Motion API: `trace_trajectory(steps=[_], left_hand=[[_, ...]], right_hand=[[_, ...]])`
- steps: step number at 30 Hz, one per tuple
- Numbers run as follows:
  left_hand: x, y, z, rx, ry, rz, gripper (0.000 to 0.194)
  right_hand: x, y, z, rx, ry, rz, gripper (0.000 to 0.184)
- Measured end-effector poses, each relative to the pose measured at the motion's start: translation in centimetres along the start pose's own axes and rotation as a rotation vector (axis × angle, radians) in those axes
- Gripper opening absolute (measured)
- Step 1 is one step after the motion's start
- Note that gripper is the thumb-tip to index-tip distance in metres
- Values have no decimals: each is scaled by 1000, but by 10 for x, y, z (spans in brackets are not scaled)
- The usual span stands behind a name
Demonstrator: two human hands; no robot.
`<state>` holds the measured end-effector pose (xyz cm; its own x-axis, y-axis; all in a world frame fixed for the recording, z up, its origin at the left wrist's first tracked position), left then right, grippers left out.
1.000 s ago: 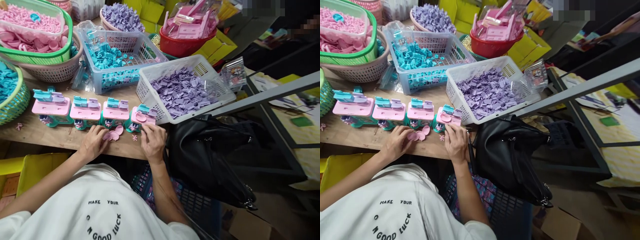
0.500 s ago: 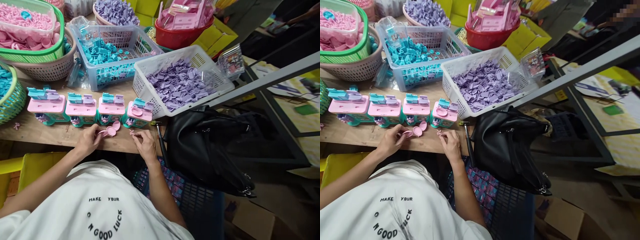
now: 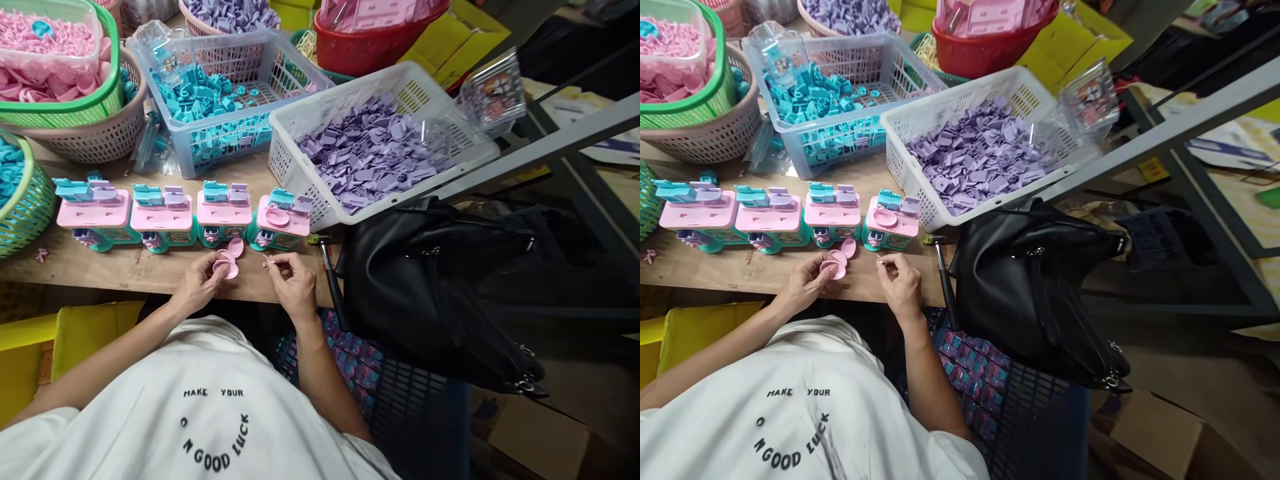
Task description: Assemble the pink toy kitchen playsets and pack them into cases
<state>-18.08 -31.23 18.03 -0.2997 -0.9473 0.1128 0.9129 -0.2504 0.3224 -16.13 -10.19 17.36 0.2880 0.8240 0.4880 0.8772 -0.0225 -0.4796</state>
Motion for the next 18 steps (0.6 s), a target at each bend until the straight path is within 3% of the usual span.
trace_trajectory(steps=[5,9,13,18], left_hand=[[3,1,2,6,-6,72,32],[5,4,2,12,-35,90,32],[3,5,1,-3,-59,69,32],[4,6,0,36,3,-1,39]], right_hand=[[-17,-4,-33,109,-208,-79,11],[-23,-7,-50,152,-179,-87,13],[-27,-7,-57,203,-188,-68,11],[-31,-5,-52,256,-203,-164,8]])
Point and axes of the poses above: each hand's wrist, its own y-axis away from the middle knuckle, its own x-axis out of the back of the hand, z = x × y, the point moved 2 cm from there along -y, towards the middle knuckle, and after that the axes turned 12 degrees about x, right-handed, at the moved point
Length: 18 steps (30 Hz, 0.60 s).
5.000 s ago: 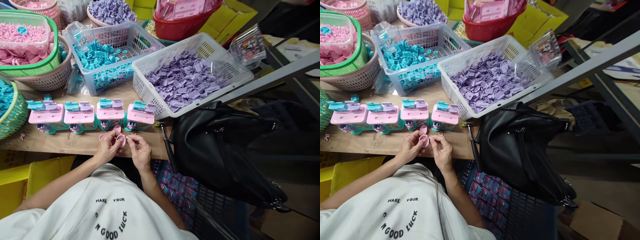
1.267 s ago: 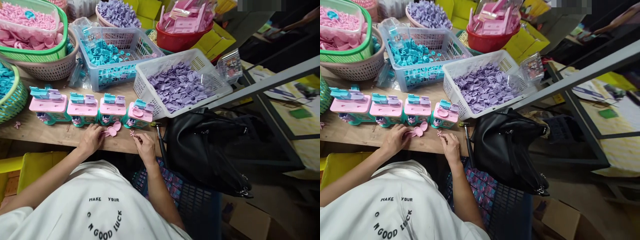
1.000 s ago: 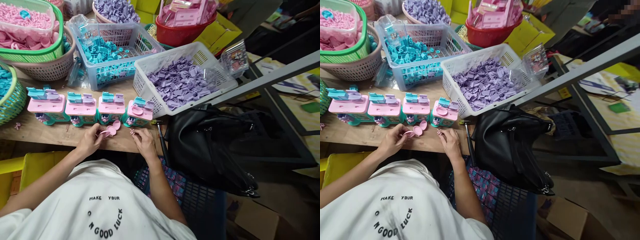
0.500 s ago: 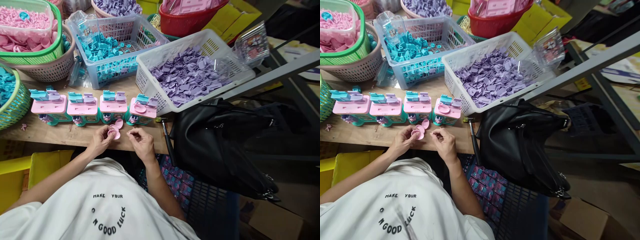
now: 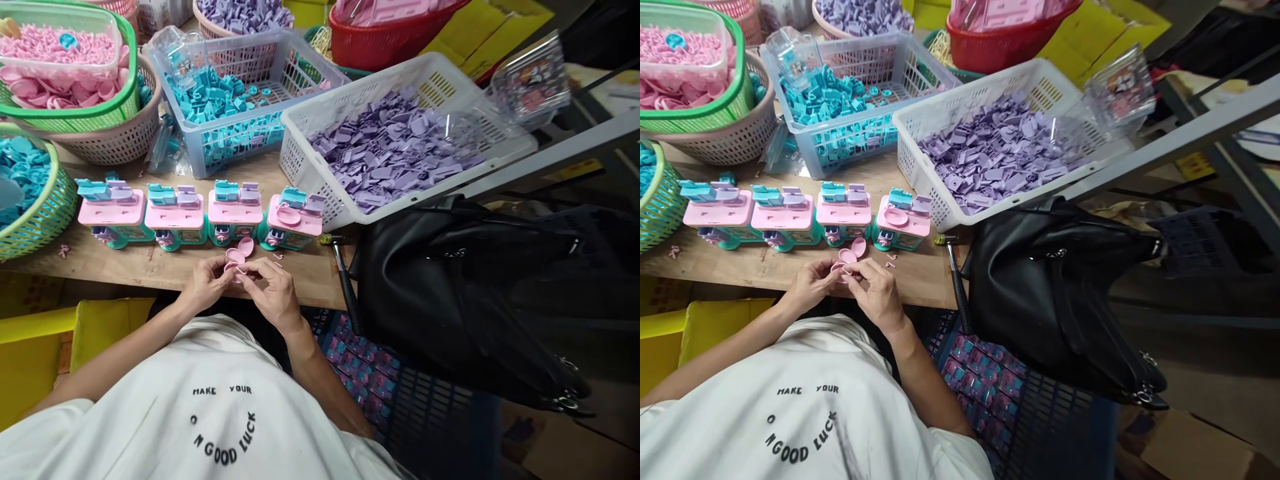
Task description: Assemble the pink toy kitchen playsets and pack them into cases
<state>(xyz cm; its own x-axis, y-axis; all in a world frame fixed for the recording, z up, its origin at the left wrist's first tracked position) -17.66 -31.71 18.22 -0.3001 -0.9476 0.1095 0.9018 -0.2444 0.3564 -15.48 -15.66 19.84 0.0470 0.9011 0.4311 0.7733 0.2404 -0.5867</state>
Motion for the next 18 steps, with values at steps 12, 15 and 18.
trace_trajectory(steps=[12,15,18], left_hand=[[-12,4,14,-40,-145,63,27],[-16,5,16,-28,-160,56,27],[-20,6,19,-33,-151,57,26]], right_hand=[[-4,3,0,4,100,219,17],[-14,8,2,-27,8,296,16],[-19,14,6,-126,-42,337,17]])
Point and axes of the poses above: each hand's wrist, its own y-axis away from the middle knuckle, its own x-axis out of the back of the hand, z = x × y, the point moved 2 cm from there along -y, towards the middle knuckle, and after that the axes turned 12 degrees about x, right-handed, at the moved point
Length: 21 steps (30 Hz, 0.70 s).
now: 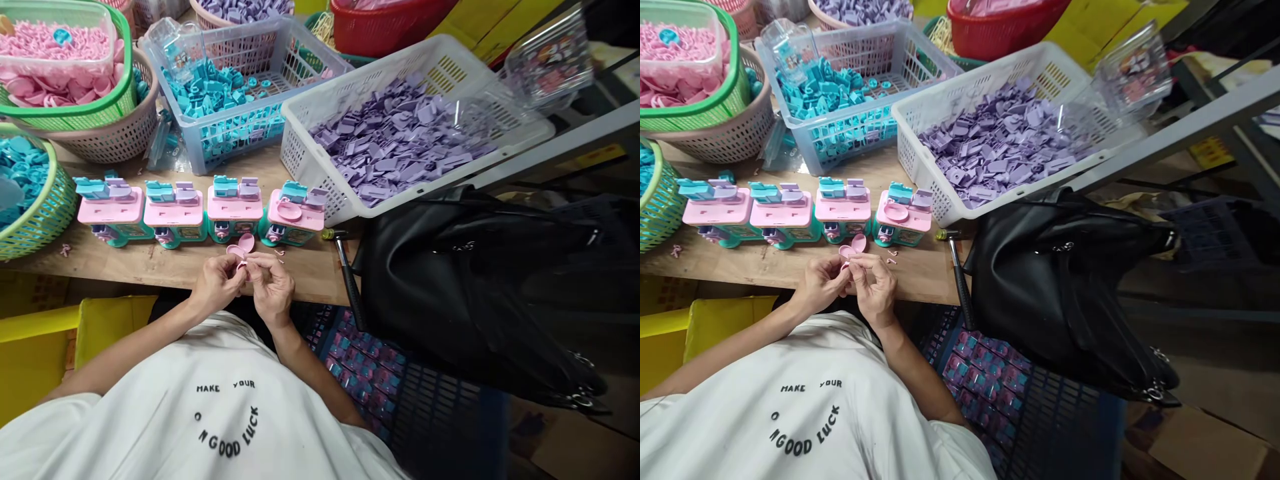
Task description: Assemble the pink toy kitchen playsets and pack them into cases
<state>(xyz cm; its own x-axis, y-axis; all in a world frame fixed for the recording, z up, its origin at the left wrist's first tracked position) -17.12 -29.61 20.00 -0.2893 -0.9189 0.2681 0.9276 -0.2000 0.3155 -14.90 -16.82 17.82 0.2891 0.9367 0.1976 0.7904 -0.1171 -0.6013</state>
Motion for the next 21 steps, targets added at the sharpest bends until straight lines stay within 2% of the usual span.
trace_trajectory(steps=[3,6,12,15,18,21], left_hand=[[-1,1,3,-33,-29,29,24],[-1,2,3,-85,-134,89,24],[-2,2,-2,-371,-545,329,13],[-2,0,-8,-422,-689,381,11],[1,-1,-11,-447,-704,416,12],[5,1,-11,-508,-645,451,12]], right_hand=[[0,2,1,-26,-11,11,17],[2,1,-2,21,22,12,15],[0,-1,-8,172,181,-14,14],[-5,-2,-7,200,206,17,13],[-8,-1,-4,191,117,34,9],[-7,4,-2,135,-69,-12,11]])
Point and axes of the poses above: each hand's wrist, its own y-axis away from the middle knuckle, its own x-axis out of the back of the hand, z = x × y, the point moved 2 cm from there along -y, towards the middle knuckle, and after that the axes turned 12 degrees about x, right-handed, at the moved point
